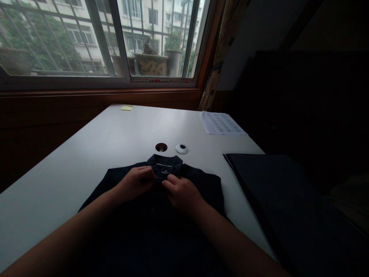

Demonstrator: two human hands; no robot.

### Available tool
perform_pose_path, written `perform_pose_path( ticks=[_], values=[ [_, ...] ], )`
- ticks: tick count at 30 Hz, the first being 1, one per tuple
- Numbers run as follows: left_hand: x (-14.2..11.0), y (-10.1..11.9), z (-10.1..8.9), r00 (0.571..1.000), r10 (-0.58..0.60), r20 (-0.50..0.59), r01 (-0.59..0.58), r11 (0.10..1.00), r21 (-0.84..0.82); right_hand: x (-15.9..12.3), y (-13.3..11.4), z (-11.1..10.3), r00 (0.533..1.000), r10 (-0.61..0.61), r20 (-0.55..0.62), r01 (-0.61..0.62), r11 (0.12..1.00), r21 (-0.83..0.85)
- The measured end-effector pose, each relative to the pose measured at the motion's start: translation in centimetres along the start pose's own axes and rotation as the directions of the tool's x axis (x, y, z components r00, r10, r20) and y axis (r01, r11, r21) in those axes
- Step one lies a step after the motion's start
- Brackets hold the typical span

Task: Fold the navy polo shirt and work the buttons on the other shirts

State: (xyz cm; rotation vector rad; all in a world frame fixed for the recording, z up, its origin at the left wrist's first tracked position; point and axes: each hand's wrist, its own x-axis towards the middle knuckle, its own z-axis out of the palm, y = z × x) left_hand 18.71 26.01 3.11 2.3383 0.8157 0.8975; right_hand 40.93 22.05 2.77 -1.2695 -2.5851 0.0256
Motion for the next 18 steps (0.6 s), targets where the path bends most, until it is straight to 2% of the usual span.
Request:
perform_pose_path(
  ticks=[7,11,14,18],
  values=[
    [0.0,0.1,0.2,1.000,0.021,-0.016,-0.020,0.999,0.025,0.0,-0.3,-0.3,0.997,-0.082,-0.003,0.082,0.994,-0.066],
    [0.0,0.5,0.5,0.998,0.040,-0.040,-0.039,0.998,0.040,0.0,-0.5,-0.3,0.999,-0.032,-0.032,0.031,0.999,-0.033],
    [0.0,0.6,0.9,0.993,0.094,-0.076,-0.087,0.992,0.091,0.0,-0.6,-0.2,0.997,0.024,-0.077,-0.022,0.999,0.037],
    [-0.2,0.6,1.3,0.981,0.159,-0.112,-0.141,0.978,0.151,-0.1,-0.6,-0.2,0.985,-0.020,-0.172,0.030,0.998,0.059]
  ],
)
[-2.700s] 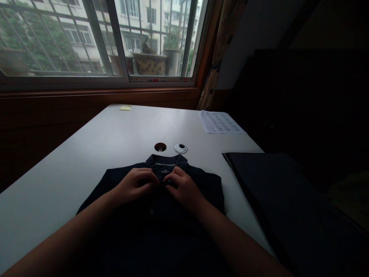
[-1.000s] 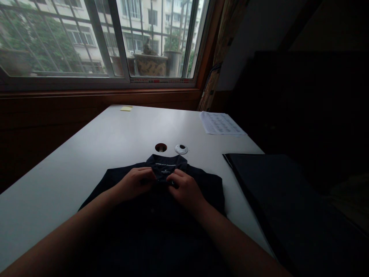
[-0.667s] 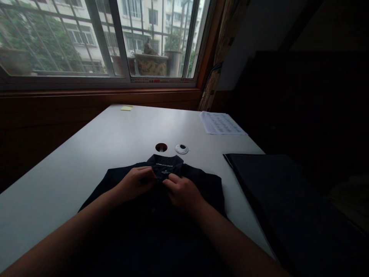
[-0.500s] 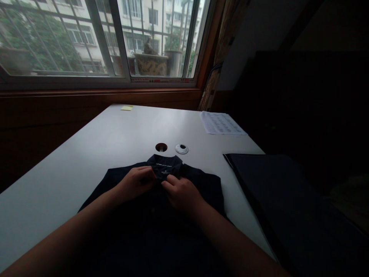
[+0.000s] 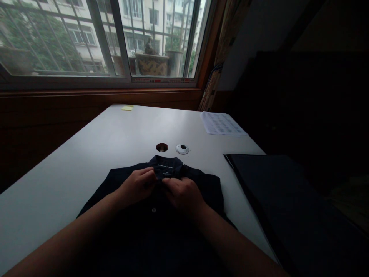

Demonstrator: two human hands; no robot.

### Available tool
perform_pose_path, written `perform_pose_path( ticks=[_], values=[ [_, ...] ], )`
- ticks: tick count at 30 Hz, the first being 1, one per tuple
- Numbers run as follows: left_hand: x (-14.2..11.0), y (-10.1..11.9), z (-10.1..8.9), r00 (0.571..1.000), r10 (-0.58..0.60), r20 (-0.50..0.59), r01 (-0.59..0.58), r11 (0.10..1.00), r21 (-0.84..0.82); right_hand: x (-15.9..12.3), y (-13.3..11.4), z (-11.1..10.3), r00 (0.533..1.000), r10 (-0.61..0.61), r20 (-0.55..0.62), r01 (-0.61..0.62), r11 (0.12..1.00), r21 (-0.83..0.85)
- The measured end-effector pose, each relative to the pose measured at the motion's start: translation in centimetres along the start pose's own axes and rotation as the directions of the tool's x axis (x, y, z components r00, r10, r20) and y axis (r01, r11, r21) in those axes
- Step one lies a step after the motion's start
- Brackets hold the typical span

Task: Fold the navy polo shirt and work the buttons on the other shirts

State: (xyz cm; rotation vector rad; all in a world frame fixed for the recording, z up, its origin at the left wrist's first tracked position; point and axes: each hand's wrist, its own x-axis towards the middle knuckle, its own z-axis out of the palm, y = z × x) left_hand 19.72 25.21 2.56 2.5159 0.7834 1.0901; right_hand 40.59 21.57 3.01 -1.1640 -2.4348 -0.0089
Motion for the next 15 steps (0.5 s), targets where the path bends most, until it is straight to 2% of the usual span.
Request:
perform_pose_path(
  ticks=[7,12,15],
  values=[
    [0.0,0.4,-0.3,0.998,-0.052,0.044,0.055,0.996,-0.071,-0.3,0.2,0.0,0.998,-0.037,-0.054,0.036,0.999,-0.008],
    [0.0,0.6,-0.9,0.983,-0.137,0.124,0.152,0.981,-0.123,-0.4,0.4,0.1,0.997,-0.049,-0.065,0.050,0.999,0.005],
    [-0.1,0.5,-1.3,0.981,-0.121,0.151,0.145,0.977,-0.156,-0.4,0.4,0.1,0.996,-0.045,-0.074,0.046,0.999,0.015]
  ],
)
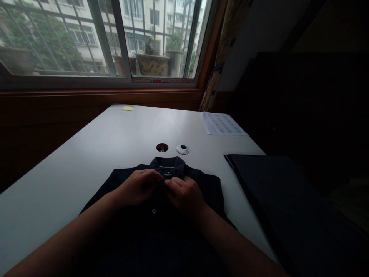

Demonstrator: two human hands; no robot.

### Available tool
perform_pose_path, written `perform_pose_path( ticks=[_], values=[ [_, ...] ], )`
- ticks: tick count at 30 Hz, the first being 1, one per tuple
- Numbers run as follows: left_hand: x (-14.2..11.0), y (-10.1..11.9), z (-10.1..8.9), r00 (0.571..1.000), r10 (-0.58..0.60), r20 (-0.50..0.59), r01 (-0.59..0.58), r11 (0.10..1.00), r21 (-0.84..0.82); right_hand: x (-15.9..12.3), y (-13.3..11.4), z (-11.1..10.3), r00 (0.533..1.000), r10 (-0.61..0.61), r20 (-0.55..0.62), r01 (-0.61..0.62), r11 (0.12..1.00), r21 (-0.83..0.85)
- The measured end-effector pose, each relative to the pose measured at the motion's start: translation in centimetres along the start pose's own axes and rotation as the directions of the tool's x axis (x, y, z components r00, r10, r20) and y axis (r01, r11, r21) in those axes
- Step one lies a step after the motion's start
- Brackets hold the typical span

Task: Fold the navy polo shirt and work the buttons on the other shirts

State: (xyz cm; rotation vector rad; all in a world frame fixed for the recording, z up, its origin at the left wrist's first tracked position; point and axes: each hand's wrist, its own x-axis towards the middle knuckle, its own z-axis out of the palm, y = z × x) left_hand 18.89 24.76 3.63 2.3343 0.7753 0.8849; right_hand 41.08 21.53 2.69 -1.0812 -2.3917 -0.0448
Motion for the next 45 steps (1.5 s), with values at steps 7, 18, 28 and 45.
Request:
perform_pose_path(
  ticks=[7,18,28,45],
  values=[
    [0.08,-0.23,-0.28,0.995,0.099,-0.014,-0.098,0.993,0.066,0.05,-0.11,-0.07,1.000,0.019,0.007,-0.019,1.000,0.022],
    [0.20,-0.24,0.32,0.984,0.165,-0.073,-0.155,0.979,0.129,0.09,-0.25,0.03,0.999,0.036,0.033,-0.038,0.998,0.047],
    [-0.04,0.16,0.46,0.957,0.277,-0.089,-0.246,0.932,0.265,0.07,-0.59,-0.01,0.995,0.100,0.028,-0.103,0.965,0.240],
    [0.15,-0.11,0.25,0.943,0.287,-0.169,-0.200,0.894,0.402,0.28,-0.54,-0.72,0.934,0.343,-0.101,-0.242,0.814,0.528]
  ],
)
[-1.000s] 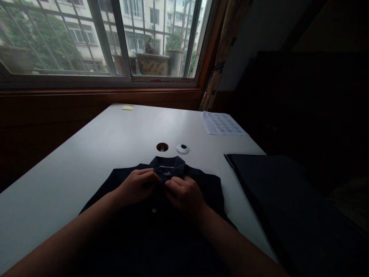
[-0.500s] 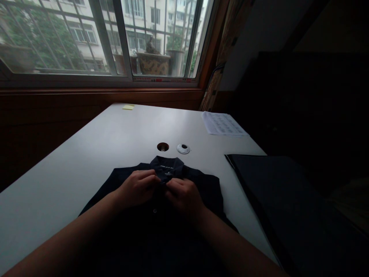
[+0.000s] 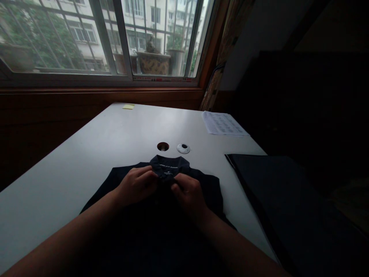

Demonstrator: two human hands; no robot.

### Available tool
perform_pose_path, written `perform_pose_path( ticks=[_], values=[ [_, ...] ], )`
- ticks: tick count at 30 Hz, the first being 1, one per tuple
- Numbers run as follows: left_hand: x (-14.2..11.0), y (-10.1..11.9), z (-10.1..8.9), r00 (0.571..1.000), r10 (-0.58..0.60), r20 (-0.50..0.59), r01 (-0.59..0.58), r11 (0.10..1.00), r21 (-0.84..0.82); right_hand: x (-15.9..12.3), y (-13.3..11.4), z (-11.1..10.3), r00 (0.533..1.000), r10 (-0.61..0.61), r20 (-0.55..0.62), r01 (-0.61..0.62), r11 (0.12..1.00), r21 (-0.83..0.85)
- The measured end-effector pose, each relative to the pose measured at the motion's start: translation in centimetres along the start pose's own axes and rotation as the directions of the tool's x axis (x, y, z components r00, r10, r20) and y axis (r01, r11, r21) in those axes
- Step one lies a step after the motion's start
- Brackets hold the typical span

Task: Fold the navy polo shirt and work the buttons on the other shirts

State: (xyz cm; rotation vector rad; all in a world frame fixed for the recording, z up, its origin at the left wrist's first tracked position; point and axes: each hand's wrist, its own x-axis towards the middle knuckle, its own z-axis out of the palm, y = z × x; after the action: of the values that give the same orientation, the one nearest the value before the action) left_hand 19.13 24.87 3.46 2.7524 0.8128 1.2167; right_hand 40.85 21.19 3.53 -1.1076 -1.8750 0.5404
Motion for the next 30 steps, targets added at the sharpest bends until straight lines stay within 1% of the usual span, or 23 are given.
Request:
perform_pose_path(
  ticks=[4,7,9,11,14,16,18,20,21,23,26,28,30],
  values=[
    [0.0,-0.4,-0.3,0.988,-0.141,-0.056,0.138,0.989,-0.052,-0.1,0.1,-0.2,0.997,-0.037,-0.061,0.037,0.999,0.004],
    [-0.1,-0.8,-0.5,0.972,-0.229,-0.048,0.225,0.972,-0.068,0.0,0.3,-0.4,0.995,-0.028,-0.095,0.029,1.000,0.006],
    [-0.2,-1.1,-0.4,0.962,-0.275,-0.005,0.273,0.959,-0.081,0.1,0.3,-0.5,0.992,-0.034,-0.125,0.035,0.999,0.004],
    [-0.2,-1.3,-0.3,0.945,-0.320,0.065,0.325,0.941,-0.094,0.2,0.2,-0.5,0.985,-0.037,-0.166,0.035,0.999,-0.013],
    [-0.1,-1.8,-0.1,0.906,-0.377,0.192,0.399,0.913,-0.089,0.3,0.1,-0.4,0.968,-0.021,-0.249,0.002,0.997,-0.076],
    [-0.1,-2.1,0.1,0.876,-0.394,0.278,0.428,0.901,-0.074,0.2,0.0,-0.3,0.958,-0.027,-0.285,-0.013,0.990,-0.139],
    [-0.1,-2.4,0.3,0.850,-0.395,0.350,0.446,0.892,-0.075,0.2,0.0,-0.3,0.956,-0.065,-0.285,0.003,0.977,-0.215],
    [-0.2,-2.7,0.5,0.834,-0.394,0.386,0.459,0.884,-0.089,0.1,0.1,-0.3,0.959,-0.100,-0.264,0.027,0.964,-0.266],
    [-0.3,-2.8,0.5,0.831,-0.394,0.393,0.463,0.881,-0.096,0.1,0.2,-0.3,0.961,-0.098,-0.259,0.026,0.963,-0.270],
    [-0.4,-3.0,0.6,0.828,-0.393,0.400,0.467,0.878,-0.104,0.2,0.4,-0.3,0.960,-0.055,-0.274,-0.009,0.974,-0.226],
    [-0.4,-2.9,0.4,0.825,-0.386,0.413,0.468,0.876,-0.118,0.4,0.9,-0.4,0.954,0.049,-0.296,-0.084,0.991,-0.107],
    [-0.3,-2.6,0.1,0.833,-0.382,0.401,0.474,0.866,-0.160,0.6,1.1,-0.4,0.953,0.085,-0.291,-0.105,0.993,-0.055],
    [0.1,-2.0,-0.6,0.848,-0.382,0.368,0.477,0.853,-0.212,0.7,1.1,-0.4,0.951,0.092,-0.294,-0.107,0.994,-0.037]
  ],
)
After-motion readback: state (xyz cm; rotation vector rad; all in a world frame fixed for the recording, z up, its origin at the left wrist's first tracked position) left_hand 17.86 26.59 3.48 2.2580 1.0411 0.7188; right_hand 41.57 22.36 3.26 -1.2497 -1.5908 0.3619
